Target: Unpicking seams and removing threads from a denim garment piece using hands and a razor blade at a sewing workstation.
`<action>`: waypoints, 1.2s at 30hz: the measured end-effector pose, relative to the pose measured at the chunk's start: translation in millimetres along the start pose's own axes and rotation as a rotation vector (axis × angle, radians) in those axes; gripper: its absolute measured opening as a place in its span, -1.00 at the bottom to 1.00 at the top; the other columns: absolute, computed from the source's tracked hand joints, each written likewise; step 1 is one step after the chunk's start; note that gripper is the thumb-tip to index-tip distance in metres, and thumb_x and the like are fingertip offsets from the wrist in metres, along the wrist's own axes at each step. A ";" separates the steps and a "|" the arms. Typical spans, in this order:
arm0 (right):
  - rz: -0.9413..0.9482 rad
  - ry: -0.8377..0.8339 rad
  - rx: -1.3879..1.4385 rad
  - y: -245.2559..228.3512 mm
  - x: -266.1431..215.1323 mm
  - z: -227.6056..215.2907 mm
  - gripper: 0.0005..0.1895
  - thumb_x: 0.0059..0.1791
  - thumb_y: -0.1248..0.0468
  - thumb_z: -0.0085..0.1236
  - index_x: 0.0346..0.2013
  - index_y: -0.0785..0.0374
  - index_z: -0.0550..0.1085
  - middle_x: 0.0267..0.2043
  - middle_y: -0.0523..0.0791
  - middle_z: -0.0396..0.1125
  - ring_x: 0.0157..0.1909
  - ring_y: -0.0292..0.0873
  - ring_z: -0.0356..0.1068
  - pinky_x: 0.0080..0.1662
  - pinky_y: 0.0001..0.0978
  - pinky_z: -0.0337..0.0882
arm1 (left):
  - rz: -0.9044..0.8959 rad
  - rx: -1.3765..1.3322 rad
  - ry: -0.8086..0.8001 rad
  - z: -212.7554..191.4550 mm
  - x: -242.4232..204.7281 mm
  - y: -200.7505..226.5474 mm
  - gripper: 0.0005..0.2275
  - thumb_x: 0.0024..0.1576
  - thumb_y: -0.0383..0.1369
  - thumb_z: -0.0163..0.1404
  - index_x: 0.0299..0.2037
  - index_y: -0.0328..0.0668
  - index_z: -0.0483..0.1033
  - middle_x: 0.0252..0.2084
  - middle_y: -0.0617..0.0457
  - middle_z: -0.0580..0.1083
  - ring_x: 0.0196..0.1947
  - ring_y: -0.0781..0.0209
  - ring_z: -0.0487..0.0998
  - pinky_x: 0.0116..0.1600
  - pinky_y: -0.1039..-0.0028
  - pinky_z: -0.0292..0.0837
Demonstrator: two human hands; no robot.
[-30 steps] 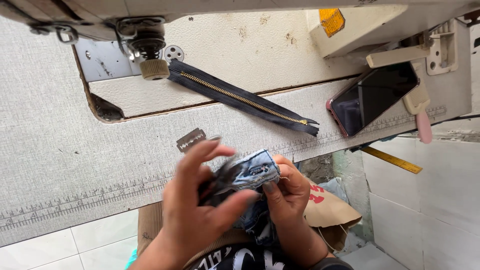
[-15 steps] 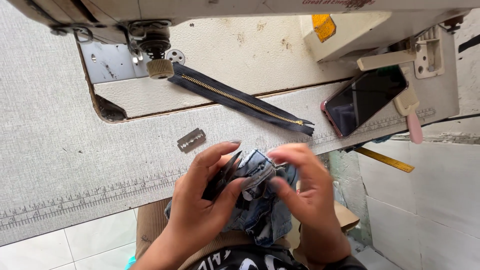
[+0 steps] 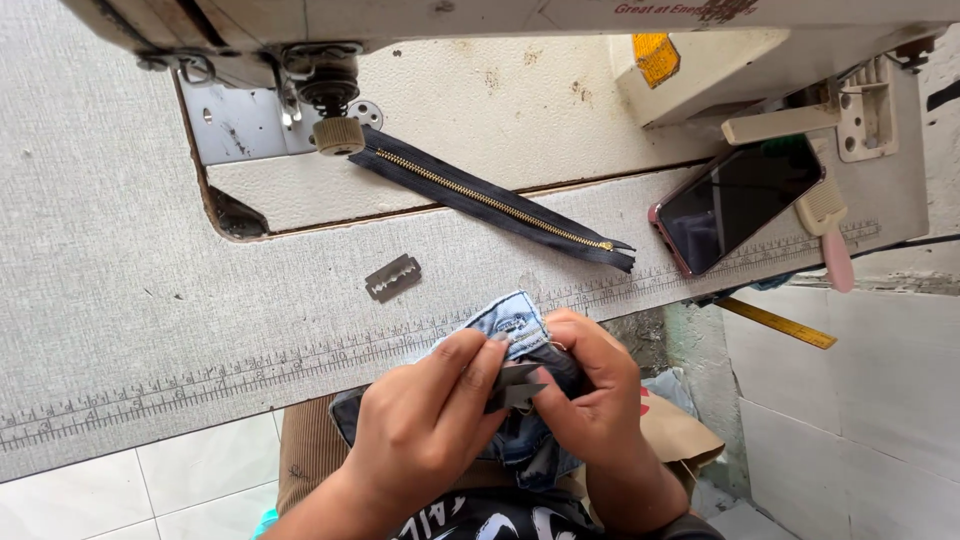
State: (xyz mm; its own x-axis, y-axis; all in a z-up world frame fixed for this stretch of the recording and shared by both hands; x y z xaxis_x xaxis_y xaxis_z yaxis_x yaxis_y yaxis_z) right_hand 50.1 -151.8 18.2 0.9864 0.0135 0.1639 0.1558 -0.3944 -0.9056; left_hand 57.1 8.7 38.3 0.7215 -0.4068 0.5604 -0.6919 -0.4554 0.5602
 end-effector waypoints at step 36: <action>0.225 0.133 0.082 17.2 -18.6 27.3 -0.79 -0.02 0.19 0.17 -0.46 0.25 0.48 -0.52 -0.29 0.19 -0.44 -0.39 0.10 -0.38 -0.47 0.18 | -0.348 0.020 0.052 -13.0 -25.5 7.1 -0.75 0.26 -0.36 0.02 0.07 -0.35 0.46 -0.23 -0.04 0.49 -0.42 0.11 0.53 -0.39 0.38 0.44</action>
State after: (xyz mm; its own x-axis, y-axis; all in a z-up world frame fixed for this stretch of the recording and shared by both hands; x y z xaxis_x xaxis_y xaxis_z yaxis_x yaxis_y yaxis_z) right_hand 35.8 -133.7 -11.2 0.9820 -0.1890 -0.0002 -0.0575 -0.2980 -0.9528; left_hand 33.5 26.2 35.9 0.9112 -0.1841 0.3684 -0.4039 -0.5750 0.7115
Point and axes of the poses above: each hand's wrist, its own x-axis towards the middle knuckle, its own z-axis out of the palm, y = z × x, the point moved 6 cm from there along x, towards the middle knuckle
